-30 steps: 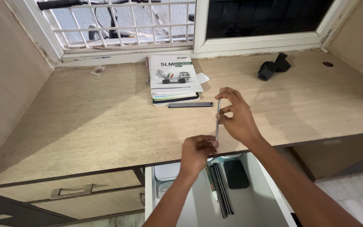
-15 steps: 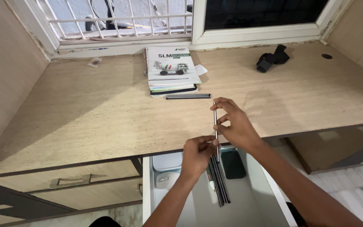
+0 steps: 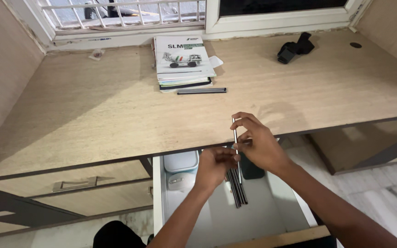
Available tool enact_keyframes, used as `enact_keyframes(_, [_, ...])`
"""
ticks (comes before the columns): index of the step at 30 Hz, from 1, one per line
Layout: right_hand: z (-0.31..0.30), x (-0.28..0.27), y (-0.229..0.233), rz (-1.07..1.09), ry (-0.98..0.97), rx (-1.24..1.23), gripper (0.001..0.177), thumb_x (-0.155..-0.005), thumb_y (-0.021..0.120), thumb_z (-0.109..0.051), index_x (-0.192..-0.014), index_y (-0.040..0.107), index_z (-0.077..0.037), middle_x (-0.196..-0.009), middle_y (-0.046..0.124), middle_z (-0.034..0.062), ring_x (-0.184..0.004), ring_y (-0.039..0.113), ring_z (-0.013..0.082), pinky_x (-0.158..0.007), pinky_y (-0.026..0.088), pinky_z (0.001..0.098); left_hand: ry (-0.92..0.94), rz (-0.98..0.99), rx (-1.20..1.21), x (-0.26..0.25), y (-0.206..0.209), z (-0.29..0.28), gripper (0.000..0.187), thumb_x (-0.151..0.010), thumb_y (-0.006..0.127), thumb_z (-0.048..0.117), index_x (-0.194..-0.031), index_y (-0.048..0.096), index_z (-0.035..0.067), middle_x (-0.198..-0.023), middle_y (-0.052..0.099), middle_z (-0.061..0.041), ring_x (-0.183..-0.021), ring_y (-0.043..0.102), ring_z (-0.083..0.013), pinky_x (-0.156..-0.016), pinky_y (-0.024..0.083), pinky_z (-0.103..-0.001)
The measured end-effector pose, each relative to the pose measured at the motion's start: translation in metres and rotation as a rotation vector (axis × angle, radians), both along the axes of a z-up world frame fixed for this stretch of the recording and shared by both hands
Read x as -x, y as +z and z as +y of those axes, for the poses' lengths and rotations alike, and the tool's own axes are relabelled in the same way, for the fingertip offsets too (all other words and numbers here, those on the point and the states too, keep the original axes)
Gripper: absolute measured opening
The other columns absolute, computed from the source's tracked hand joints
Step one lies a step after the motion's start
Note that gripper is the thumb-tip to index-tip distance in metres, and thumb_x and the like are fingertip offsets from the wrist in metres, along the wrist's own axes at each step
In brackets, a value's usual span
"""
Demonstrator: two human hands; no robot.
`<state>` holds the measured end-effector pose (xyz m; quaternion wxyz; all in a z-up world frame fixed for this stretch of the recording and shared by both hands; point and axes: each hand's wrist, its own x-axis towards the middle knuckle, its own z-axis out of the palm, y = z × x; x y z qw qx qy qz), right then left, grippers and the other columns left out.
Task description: The person organizes small items by placing containers and pens into a desk drawer and arranging them by hand.
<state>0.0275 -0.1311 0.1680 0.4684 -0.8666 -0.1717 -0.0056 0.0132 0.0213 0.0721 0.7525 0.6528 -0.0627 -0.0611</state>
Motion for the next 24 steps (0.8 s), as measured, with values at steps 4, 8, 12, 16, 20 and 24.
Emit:
enact_keyframes(4, [-0.003,0.01,-0.003,0.046,-0.015,0.034,0.038,-0.076,0.071,0.012,-0.109,0.061,-0.004,-0.145,0.05,0.0025,-0.085,0.075,0.0177,-0.066,0.063,0.0306,-0.012,0.041,-0.043,0.008,-0.002,-0.002,0.017,-0.085,0.074,-0.001,-0.101,0.074,-0.007,-0.082,0.077,-0.011,-0.072,0.072,-0.0132,-0.066,0.058,-0.027])
enact_keyframes(8, [-0.007,0.019,-0.013,0.058,-0.028,0.014,0.037,-0.075,0.073,0.011,-0.106,0.061,-0.003,-0.144,0.054,0.0016,-0.087,0.077,0.0183,-0.071,0.065,0.0297,-0.003,0.031,-0.123,0.015,-0.01,-0.003,0.018,-0.083,0.076,-0.002,-0.099,0.075,-0.008,-0.083,0.078,-0.012,-0.074,0.073,-0.0135,-0.067,0.059,-0.026])
enact_keyframes(12, [-0.014,0.026,-0.03,-0.03,0.005,0.061,0.032,-0.074,0.074,0.009,-0.104,0.066,-0.001,-0.145,0.059,0.0019,-0.088,0.08,0.0177,-0.072,0.067,0.0282,-0.055,0.087,-0.132,0.02,-0.023,-0.004,0.021,-0.078,0.073,-0.007,-0.099,0.074,-0.009,-0.085,0.079,-0.012,-0.076,0.075,-0.0153,-0.067,0.06,-0.027])
enact_keyframes(16, [-0.018,0.034,-0.051,-0.025,0.001,0.167,0.039,-0.075,0.077,0.003,-0.113,0.071,-0.005,-0.149,0.054,0.0024,-0.09,0.079,0.0177,-0.074,0.062,0.0297,-0.099,0.132,-0.246,0.025,-0.028,-0.003,0.017,-0.081,0.072,-0.004,-0.097,0.074,-0.008,-0.086,0.079,-0.014,-0.076,0.075,-0.0164,-0.068,0.06,-0.028])
enact_keyframes(20, [-0.024,0.038,-0.068,0.01,-0.03,0.182,0.038,-0.077,0.077,0.0,-0.114,0.069,-0.005,-0.144,0.05,0.0049,-0.09,0.079,0.0192,-0.078,0.062,0.0296,-0.137,0.211,-0.271,0.027,-0.032,-0.005,0.014,-0.084,0.072,-0.001,-0.097,0.073,-0.006,-0.085,0.078,-0.015,-0.077,0.075,-0.0174,-0.067,0.06,-0.028])
enact_keyframes(24, [-0.031,0.043,-0.085,0.049,-0.09,0.246,0.024,-0.076,0.081,-0.002,-0.098,0.071,-0.002,-0.14,0.048,0.006,-0.091,0.08,0.0208,-0.079,0.062,0.0291,-0.201,0.301,-0.417,0.024,-0.037,-0.008,0.015,-0.081,0.074,-0.003,-0.095,0.075,-0.006,-0.087,0.078,-0.013,-0.079,0.075,-0.0161,-0.067,0.059,-0.028])
